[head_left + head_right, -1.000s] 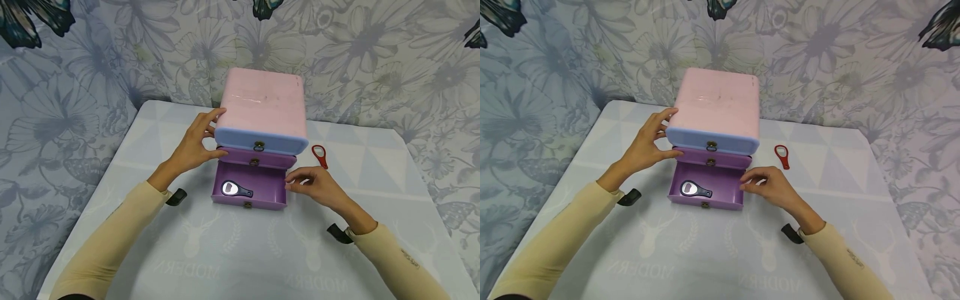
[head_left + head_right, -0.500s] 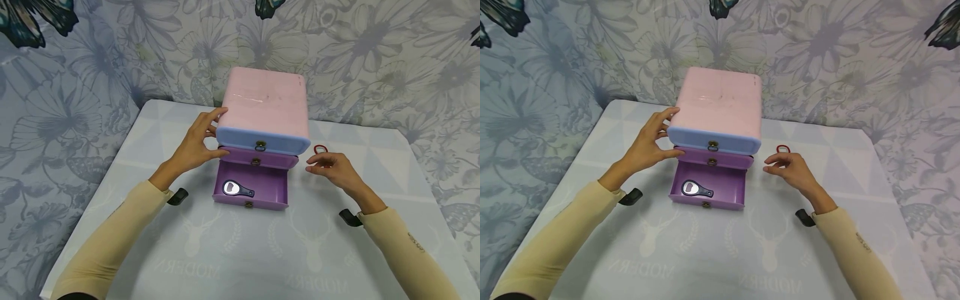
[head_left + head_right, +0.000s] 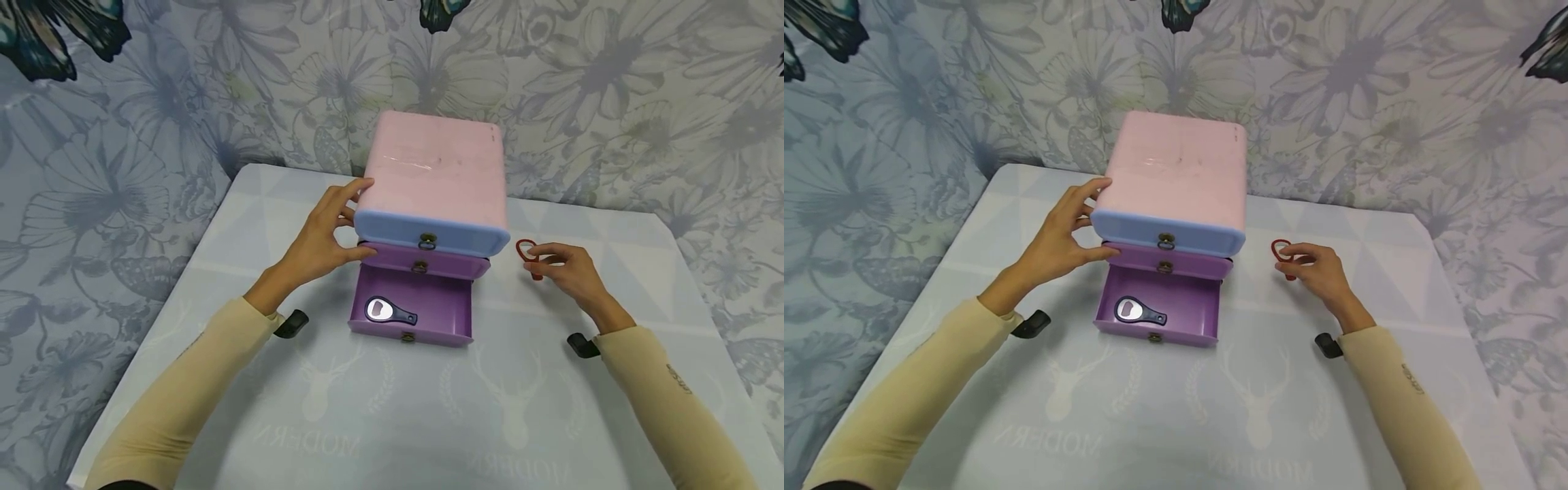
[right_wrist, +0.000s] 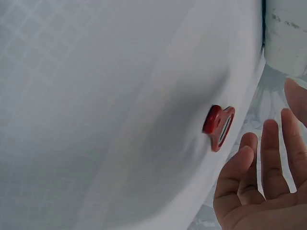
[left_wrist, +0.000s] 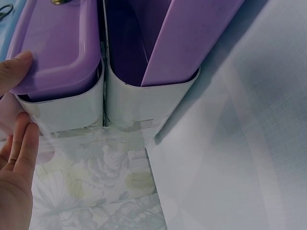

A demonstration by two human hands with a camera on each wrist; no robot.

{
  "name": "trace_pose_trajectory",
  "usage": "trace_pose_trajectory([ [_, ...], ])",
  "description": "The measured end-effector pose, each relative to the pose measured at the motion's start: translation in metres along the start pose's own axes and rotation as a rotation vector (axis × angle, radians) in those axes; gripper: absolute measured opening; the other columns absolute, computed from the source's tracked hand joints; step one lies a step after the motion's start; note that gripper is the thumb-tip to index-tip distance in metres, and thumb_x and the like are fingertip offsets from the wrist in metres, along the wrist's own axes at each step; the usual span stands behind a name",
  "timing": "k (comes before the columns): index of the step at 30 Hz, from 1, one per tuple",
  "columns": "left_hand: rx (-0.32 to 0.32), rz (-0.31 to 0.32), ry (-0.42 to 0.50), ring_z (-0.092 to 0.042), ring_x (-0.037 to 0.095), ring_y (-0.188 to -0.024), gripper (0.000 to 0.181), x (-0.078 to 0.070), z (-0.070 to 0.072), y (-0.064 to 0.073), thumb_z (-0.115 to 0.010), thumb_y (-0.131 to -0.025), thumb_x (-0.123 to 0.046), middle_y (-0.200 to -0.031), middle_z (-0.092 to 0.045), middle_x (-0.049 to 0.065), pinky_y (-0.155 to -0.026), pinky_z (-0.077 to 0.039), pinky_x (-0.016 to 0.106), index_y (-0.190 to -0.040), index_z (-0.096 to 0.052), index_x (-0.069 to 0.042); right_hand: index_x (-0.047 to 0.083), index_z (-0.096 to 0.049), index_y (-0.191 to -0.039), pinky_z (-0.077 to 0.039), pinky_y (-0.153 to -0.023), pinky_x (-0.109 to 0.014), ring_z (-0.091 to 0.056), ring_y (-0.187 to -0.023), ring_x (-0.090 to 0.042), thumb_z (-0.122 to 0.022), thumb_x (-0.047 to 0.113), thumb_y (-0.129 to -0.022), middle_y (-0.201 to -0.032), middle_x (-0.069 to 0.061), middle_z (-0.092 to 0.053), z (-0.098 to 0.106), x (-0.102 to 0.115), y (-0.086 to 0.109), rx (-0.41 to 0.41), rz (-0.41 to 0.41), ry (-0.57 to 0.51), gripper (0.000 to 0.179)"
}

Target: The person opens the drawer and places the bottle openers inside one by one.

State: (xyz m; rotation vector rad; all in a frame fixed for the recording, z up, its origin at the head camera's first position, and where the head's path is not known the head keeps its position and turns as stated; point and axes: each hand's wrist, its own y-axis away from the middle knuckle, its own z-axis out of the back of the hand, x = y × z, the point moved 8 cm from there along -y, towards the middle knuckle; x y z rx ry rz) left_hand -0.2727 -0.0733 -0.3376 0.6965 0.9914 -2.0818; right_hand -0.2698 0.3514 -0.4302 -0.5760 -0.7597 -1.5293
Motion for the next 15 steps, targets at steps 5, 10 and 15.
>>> trace_pose_trajectory([
  [5,0.002,0.006,0.001,-0.061,0.018,-0.097,0.107,0.0,0.0,0.001,-0.092,-0.071,-0.01,-0.13,-0.044,0.01,-0.096,-0.056,0.036,-0.156,-0.03,-0.03,0.005,-0.065,-0.129,-0.045,-0.064,-0.025,-0.055,-0.091,-0.01,-0.077,0.037,-0.089,-0.122,-0.017,-0.06,0.001,-0.013,-0.007,-0.018,-0.026,0.028,0.052],
  [10,0.0,0.005,0.005,-0.06,0.018,-0.096,0.107,0.001,0.0,0.0,-0.092,-0.071,-0.01,-0.13,-0.044,0.01,-0.096,-0.056,0.036,-0.156,-0.031,-0.03,0.006,-0.064,-0.13,-0.046,-0.065,-0.026,-0.052,-0.102,-0.017,-0.078,0.036,-0.089,-0.129,-0.018,-0.057,0.001,-0.022,-0.012,-0.018,-0.057,0.047,0.052],
  [15,0.0,0.014,0.003,-0.06,0.017,-0.097,0.107,0.002,0.0,0.0,-0.092,-0.071,-0.01,-0.131,-0.044,0.009,-0.096,-0.056,0.035,-0.156,-0.031,-0.031,0.005,-0.063,-0.131,-0.046,-0.066,-0.021,-0.048,-0.118,-0.03,-0.078,0.031,-0.089,-0.137,-0.02,-0.053,0.0,-0.028,-0.017,-0.026,-0.078,0.07,0.052],
])
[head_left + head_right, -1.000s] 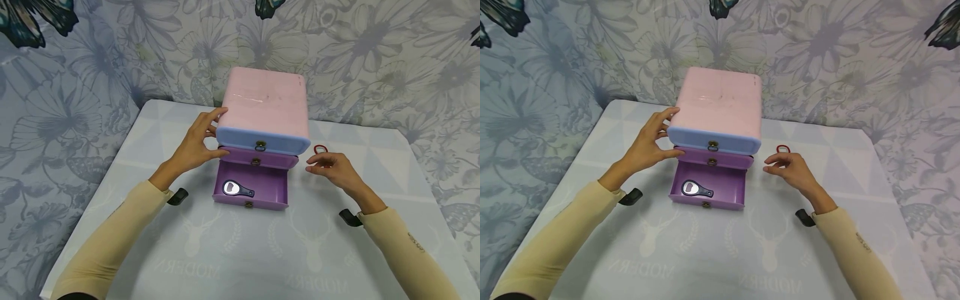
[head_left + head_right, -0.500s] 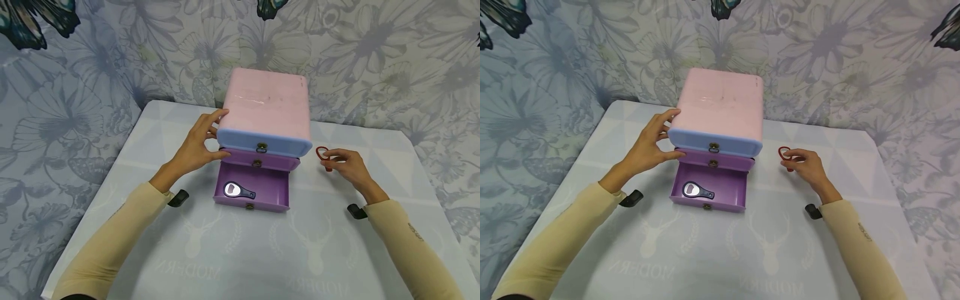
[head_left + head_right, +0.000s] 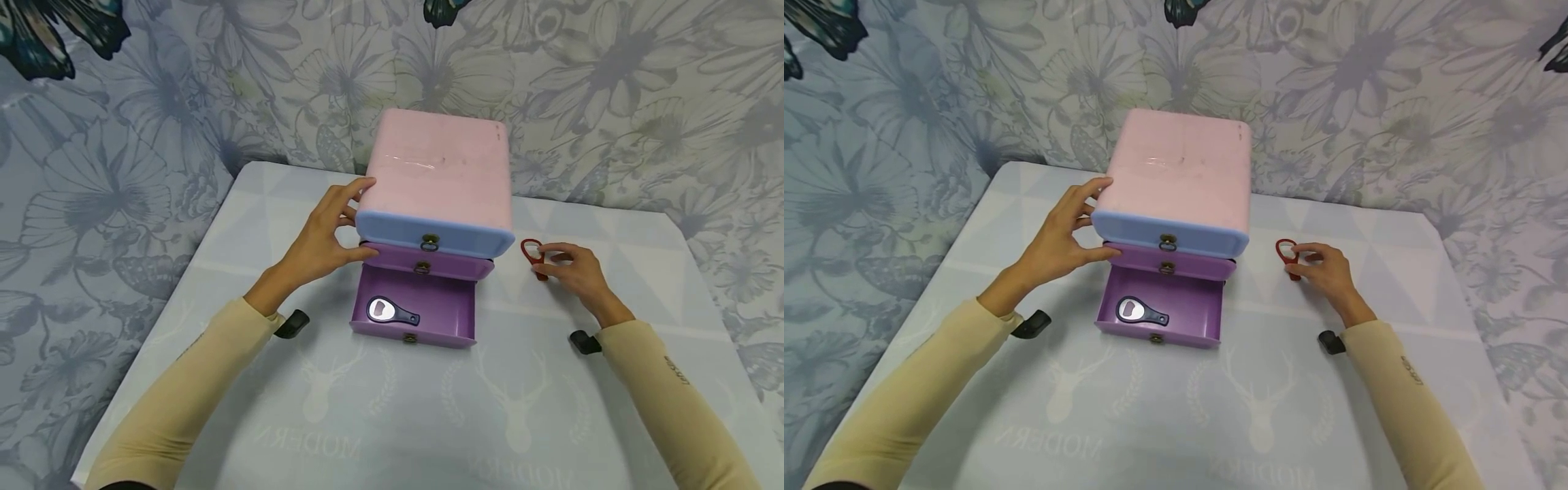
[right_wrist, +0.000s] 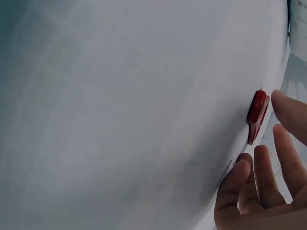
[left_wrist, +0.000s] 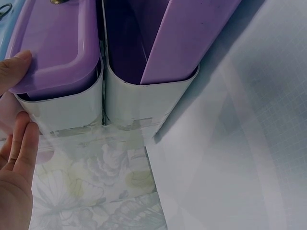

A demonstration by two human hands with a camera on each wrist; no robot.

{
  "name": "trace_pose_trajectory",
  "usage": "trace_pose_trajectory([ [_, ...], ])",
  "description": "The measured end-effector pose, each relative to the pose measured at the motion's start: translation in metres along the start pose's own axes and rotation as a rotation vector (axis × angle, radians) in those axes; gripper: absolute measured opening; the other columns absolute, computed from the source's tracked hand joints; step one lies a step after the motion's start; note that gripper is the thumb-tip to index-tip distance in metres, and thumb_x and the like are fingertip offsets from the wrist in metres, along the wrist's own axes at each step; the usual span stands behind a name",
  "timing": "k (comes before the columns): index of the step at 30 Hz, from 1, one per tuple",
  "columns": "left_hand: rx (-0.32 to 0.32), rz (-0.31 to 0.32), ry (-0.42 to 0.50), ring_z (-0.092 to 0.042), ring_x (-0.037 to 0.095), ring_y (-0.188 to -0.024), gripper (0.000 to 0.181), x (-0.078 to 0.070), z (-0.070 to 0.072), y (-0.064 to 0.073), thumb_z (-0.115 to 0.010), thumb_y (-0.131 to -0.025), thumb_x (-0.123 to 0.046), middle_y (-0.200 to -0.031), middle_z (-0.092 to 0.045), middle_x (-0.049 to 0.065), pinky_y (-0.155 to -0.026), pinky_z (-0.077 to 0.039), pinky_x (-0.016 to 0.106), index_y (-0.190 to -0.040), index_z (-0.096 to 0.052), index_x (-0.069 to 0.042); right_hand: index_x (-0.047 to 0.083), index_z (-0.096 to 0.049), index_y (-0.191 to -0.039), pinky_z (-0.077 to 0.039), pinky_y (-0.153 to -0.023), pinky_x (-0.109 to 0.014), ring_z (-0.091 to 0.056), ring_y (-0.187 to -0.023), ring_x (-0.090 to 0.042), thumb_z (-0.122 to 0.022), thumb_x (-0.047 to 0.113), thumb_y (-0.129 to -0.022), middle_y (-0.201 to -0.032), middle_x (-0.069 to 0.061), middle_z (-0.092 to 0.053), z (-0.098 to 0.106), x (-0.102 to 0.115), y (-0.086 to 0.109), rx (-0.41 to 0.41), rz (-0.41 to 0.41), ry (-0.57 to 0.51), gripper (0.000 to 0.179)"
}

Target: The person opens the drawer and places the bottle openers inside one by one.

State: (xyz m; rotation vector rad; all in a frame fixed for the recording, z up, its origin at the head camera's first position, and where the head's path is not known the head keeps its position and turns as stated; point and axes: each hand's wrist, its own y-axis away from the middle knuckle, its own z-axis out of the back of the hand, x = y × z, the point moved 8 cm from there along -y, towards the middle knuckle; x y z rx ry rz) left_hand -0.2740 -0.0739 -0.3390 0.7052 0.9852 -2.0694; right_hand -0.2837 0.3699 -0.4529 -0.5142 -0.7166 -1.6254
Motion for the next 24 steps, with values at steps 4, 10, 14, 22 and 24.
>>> trace_pose_trajectory([
  [4,0.0,0.004,-0.005,-0.061,0.018,-0.097,0.106,-0.001,0.0,0.0,-0.092,-0.071,-0.011,-0.131,-0.044,0.01,-0.096,-0.056,0.035,-0.156,-0.031,-0.03,0.005,-0.064,-0.131,-0.042,-0.07,-0.018,-0.048,-0.123,-0.035,-0.078,0.027,-0.089,-0.135,-0.023,-0.055,-0.001,-0.001,-0.001,-0.006,0.0,0.015,0.049],
  [10,-0.001,0.007,-0.014,-0.061,0.019,-0.097,0.106,-0.001,0.0,0.0,-0.092,-0.071,-0.011,-0.131,-0.044,0.01,-0.095,-0.056,0.036,-0.156,-0.031,-0.029,0.004,-0.063,-0.133,-0.041,-0.074,-0.009,-0.048,-0.126,-0.037,-0.074,0.012,-0.091,-0.135,-0.025,-0.055,-0.005,0.003,-0.003,0.02,0.031,0.004,0.045],
  [14,0.0,0.004,-0.013,-0.06,0.019,-0.097,0.106,-0.002,-0.001,0.0,-0.092,-0.071,-0.011,-0.131,-0.044,0.01,-0.096,-0.056,0.037,-0.156,-0.031,-0.029,0.003,-0.061,-0.135,-0.047,-0.068,-0.009,-0.049,-0.125,-0.04,-0.07,0.003,-0.089,-0.134,-0.027,-0.056,-0.009,0.005,-0.002,0.059,0.037,-0.015,0.047],
  [22,0.0,0.002,-0.034,-0.061,0.019,-0.097,0.106,-0.002,0.0,-0.001,-0.092,-0.071,-0.012,-0.13,-0.044,0.011,-0.095,-0.057,0.036,-0.156,-0.03,-0.029,0.001,-0.055,-0.14,-0.048,-0.065,-0.011,-0.053,-0.123,-0.043,-0.066,-0.006,-0.085,-0.134,-0.028,-0.056,-0.011,0.009,-0.001,0.082,0.059,-0.014,0.056],
  [24,0.0,-0.001,-0.033,-0.061,0.019,-0.097,0.106,-0.003,0.0,-0.001,-0.092,-0.071,-0.011,-0.13,-0.044,0.011,-0.095,-0.057,0.036,-0.156,-0.03,-0.028,0.002,-0.054,-0.141,-0.047,-0.066,-0.011,-0.052,-0.122,-0.042,-0.069,-0.002,-0.087,-0.135,-0.027,-0.055,-0.011,0.008,-0.001,0.086,0.052,-0.01,0.057],
])
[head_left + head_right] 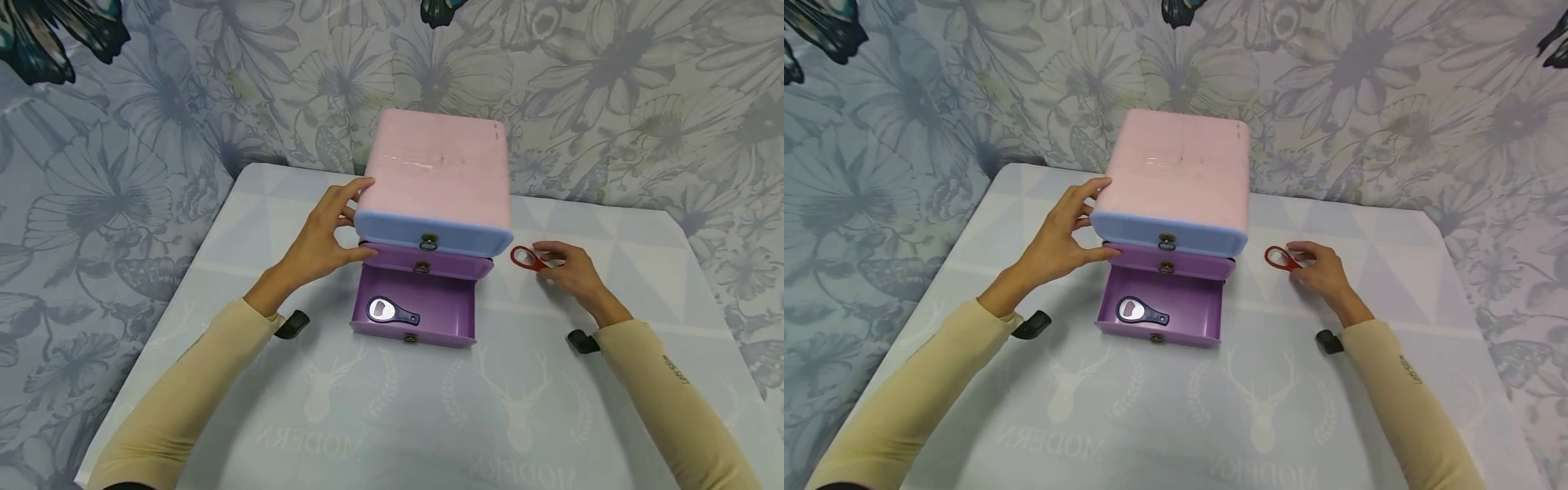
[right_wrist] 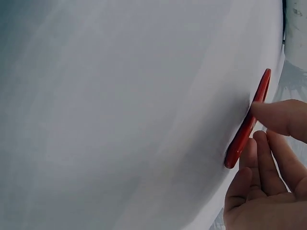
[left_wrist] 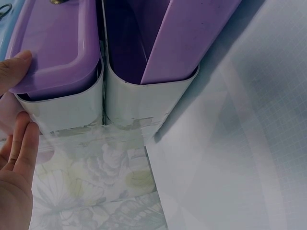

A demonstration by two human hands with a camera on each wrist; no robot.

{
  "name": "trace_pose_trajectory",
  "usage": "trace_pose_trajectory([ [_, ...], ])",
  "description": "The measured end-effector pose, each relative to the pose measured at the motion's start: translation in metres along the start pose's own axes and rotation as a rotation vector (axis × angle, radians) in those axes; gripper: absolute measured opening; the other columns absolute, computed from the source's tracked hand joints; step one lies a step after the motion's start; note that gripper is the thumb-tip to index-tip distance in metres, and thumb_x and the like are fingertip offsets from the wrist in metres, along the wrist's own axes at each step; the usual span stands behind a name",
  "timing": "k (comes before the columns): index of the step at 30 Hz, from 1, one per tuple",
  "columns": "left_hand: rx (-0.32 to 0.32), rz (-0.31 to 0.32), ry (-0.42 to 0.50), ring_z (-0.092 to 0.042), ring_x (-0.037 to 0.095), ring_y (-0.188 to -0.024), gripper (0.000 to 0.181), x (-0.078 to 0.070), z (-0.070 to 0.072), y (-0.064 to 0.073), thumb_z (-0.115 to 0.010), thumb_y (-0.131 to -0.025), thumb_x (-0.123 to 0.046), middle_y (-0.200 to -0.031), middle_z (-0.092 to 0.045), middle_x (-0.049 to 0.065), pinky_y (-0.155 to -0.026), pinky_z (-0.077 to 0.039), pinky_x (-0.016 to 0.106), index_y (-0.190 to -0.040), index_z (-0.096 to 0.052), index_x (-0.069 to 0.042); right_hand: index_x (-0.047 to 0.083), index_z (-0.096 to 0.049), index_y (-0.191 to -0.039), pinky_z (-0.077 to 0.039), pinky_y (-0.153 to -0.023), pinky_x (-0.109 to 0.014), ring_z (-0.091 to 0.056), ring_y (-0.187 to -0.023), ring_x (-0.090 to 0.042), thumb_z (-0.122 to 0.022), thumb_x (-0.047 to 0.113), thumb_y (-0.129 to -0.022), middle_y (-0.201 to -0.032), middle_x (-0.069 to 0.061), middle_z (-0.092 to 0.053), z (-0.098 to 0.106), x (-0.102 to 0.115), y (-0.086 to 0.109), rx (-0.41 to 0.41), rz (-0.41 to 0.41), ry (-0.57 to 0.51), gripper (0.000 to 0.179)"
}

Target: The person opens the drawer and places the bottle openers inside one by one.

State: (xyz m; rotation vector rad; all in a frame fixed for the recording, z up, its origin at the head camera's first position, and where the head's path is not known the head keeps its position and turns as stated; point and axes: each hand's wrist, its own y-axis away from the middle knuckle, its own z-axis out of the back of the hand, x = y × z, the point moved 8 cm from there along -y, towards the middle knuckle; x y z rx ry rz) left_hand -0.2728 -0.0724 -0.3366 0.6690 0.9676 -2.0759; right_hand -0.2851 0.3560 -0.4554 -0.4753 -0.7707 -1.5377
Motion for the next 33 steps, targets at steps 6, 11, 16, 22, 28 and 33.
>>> trace_pose_trajectory([
  [6,0.0,-0.008,0.011,-0.061,0.019,-0.097,0.106,-0.001,-0.0005,-0.0005,-0.092,-0.071,-0.011,-0.13,-0.044,0.011,-0.095,-0.057,0.036,-0.156,-0.031,-0.027,0.003,-0.055,-0.142,-0.048,-0.066,-0.018,-0.05,-0.121,-0.039,-0.079,0.017,-0.088,-0.133,-0.024,-0.057,0.0001,-0.0021,0.0001,-0.001,0.005,0.035,0.061],
  [11,0.001,-0.01,0.016,-0.061,0.019,-0.097,0.106,-0.0012,-0.0006,-0.0008,-0.092,-0.071,-0.011,-0.129,-0.044,0.011,-0.095,-0.056,0.036,-0.156,-0.031,-0.027,0.001,-0.056,-0.139,-0.047,-0.083,-0.03,-0.051,-0.119,-0.038,-0.078,0.021,-0.089,-0.13,-0.025,-0.059,-0.0006,0.0002,-0.0009,-0.012,0.009,0.093,0.059],
  [16,0.0,-0.016,0.017,-0.061,0.019,-0.097,0.106,-0.0017,-0.0006,-0.0022,-0.092,-0.071,-0.011,-0.129,-0.044,0.011,-0.095,-0.056,0.034,-0.156,-0.031,-0.028,-0.001,-0.057,-0.137,-0.045,-0.089,-0.042,-0.05,-0.118,-0.039,-0.077,0.022,-0.09,-0.128,-0.027,-0.058,-0.0012,0.0031,-0.0016,-0.009,0.001,0.123,0.056],
  [22,0.005,0.007,0.007,-0.062,0.019,-0.099,0.107,-0.0001,-0.0008,-0.0023,-0.092,-0.071,-0.012,-0.13,-0.044,0.01,-0.095,-0.057,0.036,-0.156,-0.03,-0.03,0.001,-0.059,-0.135,-0.045,-0.083,-0.032,-0.052,-0.112,-0.034,-0.076,0.022,-0.091,-0.122,-0.023,-0.06,-0.0014,0.002,-0.0039,-0.002,0.01,0.125,0.051],
  [28,0.007,0.006,0.003,-0.062,0.02,-0.099,0.107,-0.0006,-0.0007,-0.0017,-0.092,-0.071,-0.012,-0.13,-0.044,0.011,-0.095,-0.057,0.036,-0.156,-0.03,-0.028,0.005,-0.064,-0.129,-0.045,-0.077,-0.02,-0.055,-0.107,-0.029,-0.077,0.025,-0.09,-0.121,-0.021,-0.063,-0.003,0.0024,-0.0034,0.004,0.05,0.112,0.045],
  [33,0.006,0.015,-0.002,-0.061,0.019,-0.099,0.107,0.0,-0.0011,0.0,-0.092,-0.071,-0.011,-0.13,-0.044,0.011,-0.095,-0.057,0.037,-0.156,-0.03,-0.029,0.007,-0.071,-0.119,-0.047,-0.075,-0.022,-0.057,-0.096,-0.022,-0.078,0.025,-0.089,-0.114,-0.018,-0.068,-0.0048,0.0006,-0.0023,-0.017,0.064,0.124,0.035],
])
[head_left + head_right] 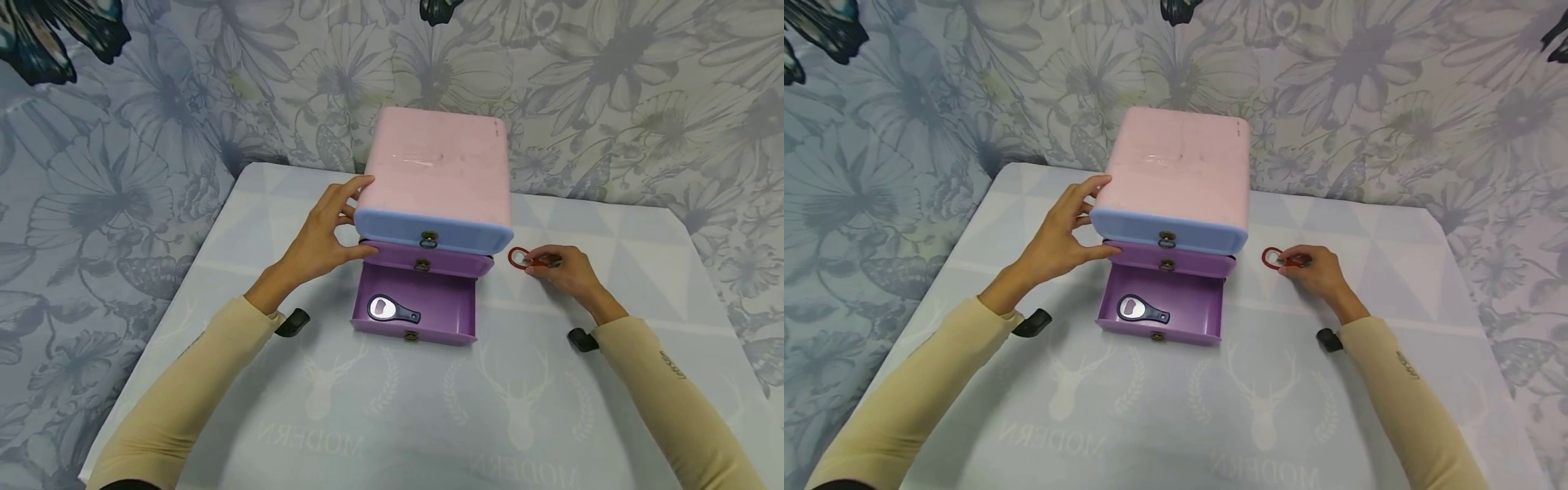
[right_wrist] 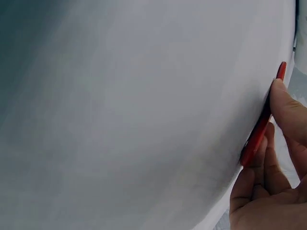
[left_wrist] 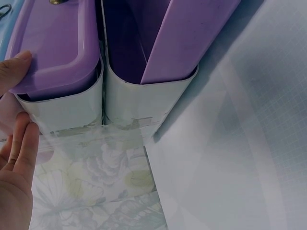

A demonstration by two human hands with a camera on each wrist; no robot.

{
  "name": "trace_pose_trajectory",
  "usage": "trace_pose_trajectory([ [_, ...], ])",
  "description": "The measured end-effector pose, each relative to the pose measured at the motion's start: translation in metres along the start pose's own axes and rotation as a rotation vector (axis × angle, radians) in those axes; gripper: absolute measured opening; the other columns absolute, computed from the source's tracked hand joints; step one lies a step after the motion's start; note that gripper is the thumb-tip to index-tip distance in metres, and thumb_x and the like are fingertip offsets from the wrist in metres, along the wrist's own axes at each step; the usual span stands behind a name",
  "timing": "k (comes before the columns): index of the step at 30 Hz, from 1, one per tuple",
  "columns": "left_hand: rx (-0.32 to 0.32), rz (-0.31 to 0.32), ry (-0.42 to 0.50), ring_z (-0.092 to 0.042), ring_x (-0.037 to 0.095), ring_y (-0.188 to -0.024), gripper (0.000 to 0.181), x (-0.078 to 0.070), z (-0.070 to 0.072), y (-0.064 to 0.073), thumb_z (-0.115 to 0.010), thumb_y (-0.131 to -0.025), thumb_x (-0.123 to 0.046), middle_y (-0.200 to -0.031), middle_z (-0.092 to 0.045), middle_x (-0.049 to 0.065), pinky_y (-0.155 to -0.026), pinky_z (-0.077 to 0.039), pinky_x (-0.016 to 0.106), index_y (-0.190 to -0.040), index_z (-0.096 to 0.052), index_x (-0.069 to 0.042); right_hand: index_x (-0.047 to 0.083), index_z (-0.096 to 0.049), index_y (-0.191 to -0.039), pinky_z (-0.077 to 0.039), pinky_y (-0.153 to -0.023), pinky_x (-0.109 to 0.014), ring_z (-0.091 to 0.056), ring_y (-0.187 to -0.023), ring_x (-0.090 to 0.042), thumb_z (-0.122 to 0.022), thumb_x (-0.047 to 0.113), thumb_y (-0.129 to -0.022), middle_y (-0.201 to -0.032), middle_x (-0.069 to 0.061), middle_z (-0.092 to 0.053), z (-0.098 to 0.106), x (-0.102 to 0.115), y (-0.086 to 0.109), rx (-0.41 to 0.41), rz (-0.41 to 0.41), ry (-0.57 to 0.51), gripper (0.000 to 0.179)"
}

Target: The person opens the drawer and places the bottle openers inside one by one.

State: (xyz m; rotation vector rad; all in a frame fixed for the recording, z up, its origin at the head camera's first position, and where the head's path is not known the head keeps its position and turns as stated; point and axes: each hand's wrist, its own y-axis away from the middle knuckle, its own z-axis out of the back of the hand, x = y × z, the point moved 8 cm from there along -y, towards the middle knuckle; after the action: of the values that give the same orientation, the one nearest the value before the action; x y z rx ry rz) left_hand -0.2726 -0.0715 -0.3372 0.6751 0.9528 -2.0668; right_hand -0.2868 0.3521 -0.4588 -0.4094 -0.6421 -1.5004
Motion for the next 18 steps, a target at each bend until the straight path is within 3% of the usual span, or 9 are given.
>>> trace_pose_trajectory([
  [6,0.001,0.003,-0.01,-0.061,0.019,-0.098,0.107,0.0,-0.001,0.002,-0.092,-0.071,-0.012,-0.13,-0.044,0.011,-0.095,-0.056,0.035,-0.157,-0.029,-0.029,0.008,-0.076,-0.112,-0.047,-0.068,-0.018,-0.057,-0.087,-0.012,-0.079,0.023,-0.089,-0.108,-0.016,-0.072,0.001,-0.001,0.002,-0.024,0.01,0.004,0.028],
  [18,-0.005,-0.012,-0.002,-0.062,0.019,-0.098,0.107,0.0,0.0,0.0,-0.092,-0.071,-0.01,-0.13,-0.044,0.012,-0.095,-0.056,0.035,-0.156,-0.03,-0.029,0.011,-0.078,-0.106,-0.045,-0.072,-0.018,-0.056,-0.09,0.002,-0.078,0.027,-0.089,-0.114,-0.015,-0.072,0.006,0.02,0.015,-0.048,0.117,-0.053,0.023],
])
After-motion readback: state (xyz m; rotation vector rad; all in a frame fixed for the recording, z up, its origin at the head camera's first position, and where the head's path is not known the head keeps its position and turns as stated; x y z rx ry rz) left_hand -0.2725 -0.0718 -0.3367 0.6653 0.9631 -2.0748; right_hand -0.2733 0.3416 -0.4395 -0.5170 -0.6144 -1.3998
